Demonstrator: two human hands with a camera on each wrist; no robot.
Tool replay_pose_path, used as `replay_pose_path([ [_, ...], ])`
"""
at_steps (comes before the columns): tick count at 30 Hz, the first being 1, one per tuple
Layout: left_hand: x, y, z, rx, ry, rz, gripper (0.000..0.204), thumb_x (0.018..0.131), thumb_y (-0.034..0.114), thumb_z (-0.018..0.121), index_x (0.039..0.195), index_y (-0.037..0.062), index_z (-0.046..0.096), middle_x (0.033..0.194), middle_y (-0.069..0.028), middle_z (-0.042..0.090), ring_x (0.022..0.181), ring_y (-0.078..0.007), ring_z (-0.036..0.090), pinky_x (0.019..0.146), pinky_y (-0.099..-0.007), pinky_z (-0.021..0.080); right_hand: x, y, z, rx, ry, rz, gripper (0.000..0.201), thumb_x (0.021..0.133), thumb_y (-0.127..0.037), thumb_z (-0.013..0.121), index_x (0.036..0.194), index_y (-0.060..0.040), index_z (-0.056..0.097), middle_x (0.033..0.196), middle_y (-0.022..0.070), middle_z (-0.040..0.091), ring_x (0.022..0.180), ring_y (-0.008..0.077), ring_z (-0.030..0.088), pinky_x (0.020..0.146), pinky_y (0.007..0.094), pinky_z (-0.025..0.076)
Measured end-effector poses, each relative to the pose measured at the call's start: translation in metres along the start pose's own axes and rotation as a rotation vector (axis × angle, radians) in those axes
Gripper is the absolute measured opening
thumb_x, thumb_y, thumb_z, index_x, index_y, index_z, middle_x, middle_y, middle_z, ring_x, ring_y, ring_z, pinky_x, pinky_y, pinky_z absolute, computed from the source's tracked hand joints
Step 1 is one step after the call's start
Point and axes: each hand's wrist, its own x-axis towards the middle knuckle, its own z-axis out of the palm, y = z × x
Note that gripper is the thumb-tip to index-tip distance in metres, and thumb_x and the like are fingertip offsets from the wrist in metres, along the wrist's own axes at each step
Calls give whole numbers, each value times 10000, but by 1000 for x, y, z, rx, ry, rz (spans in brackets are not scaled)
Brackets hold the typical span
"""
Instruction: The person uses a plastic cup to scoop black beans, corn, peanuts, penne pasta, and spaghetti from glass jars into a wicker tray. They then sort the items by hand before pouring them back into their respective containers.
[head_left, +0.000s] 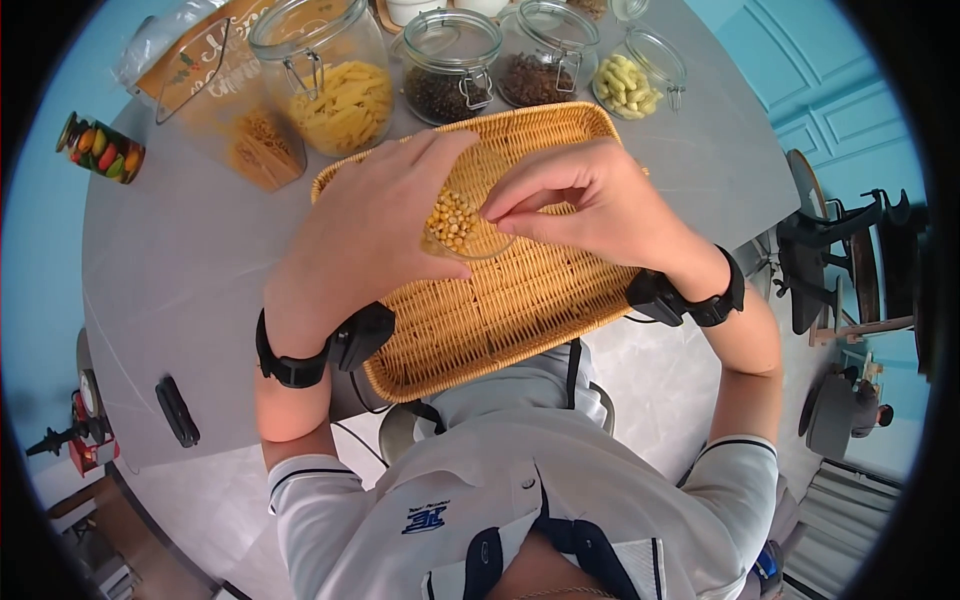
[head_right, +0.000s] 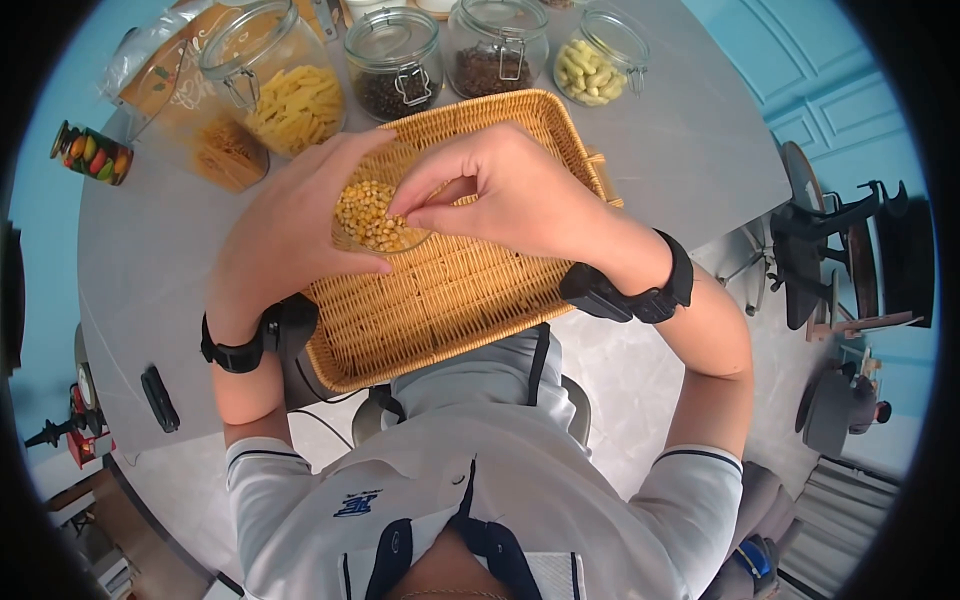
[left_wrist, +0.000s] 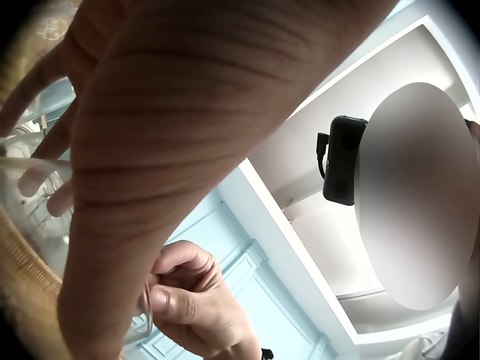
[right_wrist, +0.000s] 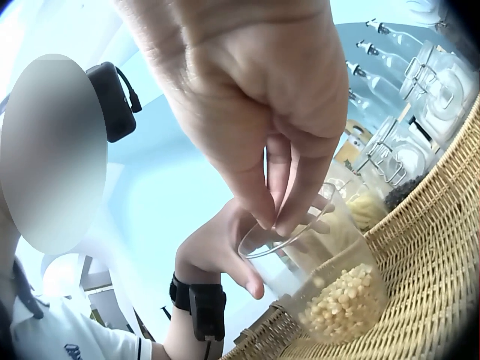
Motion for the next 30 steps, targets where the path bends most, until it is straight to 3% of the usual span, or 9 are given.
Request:
replay_pose_path([
  [7, 0, -2, 1, -4, -13, -12, 965, 620, 332, 910, 1456, 130, 473, 1375, -90, 599, 1269, -340, 563, 1022, -429, 479, -21, 8, -25, -113, 61, -37, 101, 854, 37, 765, 946, -6, 760, 943, 64, 727, 854, 135, 701, 758, 254, 566],
  [10, 0, -3, 0, -8, -19, -7, 962, 624, 325, 907, 1457, 123, 469, 1379, -91, 596, 1270, -342, 561, 1027, -427, 475, -55, 23, -44, -205, -41, 294, 107, 841, 32, 776, 941, 2, 753, 928, 54, 721, 835, 128, 701, 726, 266, 561],
  [13, -1, -3, 2, -4, -5, 13, 958, 626, 319, 904, 1456, 120, 468, 1379, -92, 595, 1272, -344, 559, 1028, -426, 473, -73, 32, -43, -359, -188, 516, 122, 819, 26, 754, 940, 11, 747, 846, 92, 746, 792, 163, 717, 721, 299, 561],
  [16, -1, -2, 1, 0, -24, -7, 955, 625, 317, 902, 1452, 119, 468, 1379, -91, 595, 1272, -343, 559, 1028, -425, 474, -92, 53, -32, -479, -273, 584, 109, 798, 34, 757, 902, 13, 731, 826, 127, 742, 797, 239, 730, 712, 341, 558],
  [17, -1, -2, 1, 4, -23, -8, 953, 626, 316, 902, 1451, 120, 468, 1378, -91, 595, 1270, -342, 560, 1027, -426, 475, -94, 57, -29, -555, -295, 512, 113, 779, 48, 757, 877, 10, 719, 825, 140, 740, 816, 282, 729, 712, 362, 559],
  [20, -2, -2, 1, 2, -18, -9, 949, 627, 322, 901, 1448, 122, 469, 1379, -88, 595, 1265, -340, 564, 1024, -426, 479, -99, 69, -27, -628, -319, 461, 133, 789, 43, 763, 911, 6, 724, 818, 101, 717, 769, 225, 722, 682, 330, 568],
  [23, -2, -2, 1, 7, -11, -5, 946, 628, 327, 899, 1446, 125, 468, 1379, -85, 594, 1261, -338, 567, 1019, -425, 483, -97, 65, -28, -541, -291, 468, 115, 785, 36, 765, 887, -2, 729, 817, 118, 730, 808, 268, 725, 709, 359, 558],
  [26, -2, -2, 1, 8, -15, -6, 943, 631, 329, 897, 1445, 124, 467, 1377, -85, 596, 1261, -338, 568, 1019, -423, 485, -85, 47, -26, -302, -249, 501, 108, 808, 14, 769, 911, 0, 738, 852, 105, 729, 811, 243, 722, 713, 347, 554],
  [30, -2, -1, 0, 5, -29, -17, 939, 635, 328, 896, 1444, 122, 464, 1372, -90, 599, 1262, -341, 567, 1019, -420, 485, -77, 53, -17, -287, -352, 381, 94, 830, 10, 759, 922, 2, 741, 880, 105, 727, 816, 230, 718, 711, 342, 551],
])
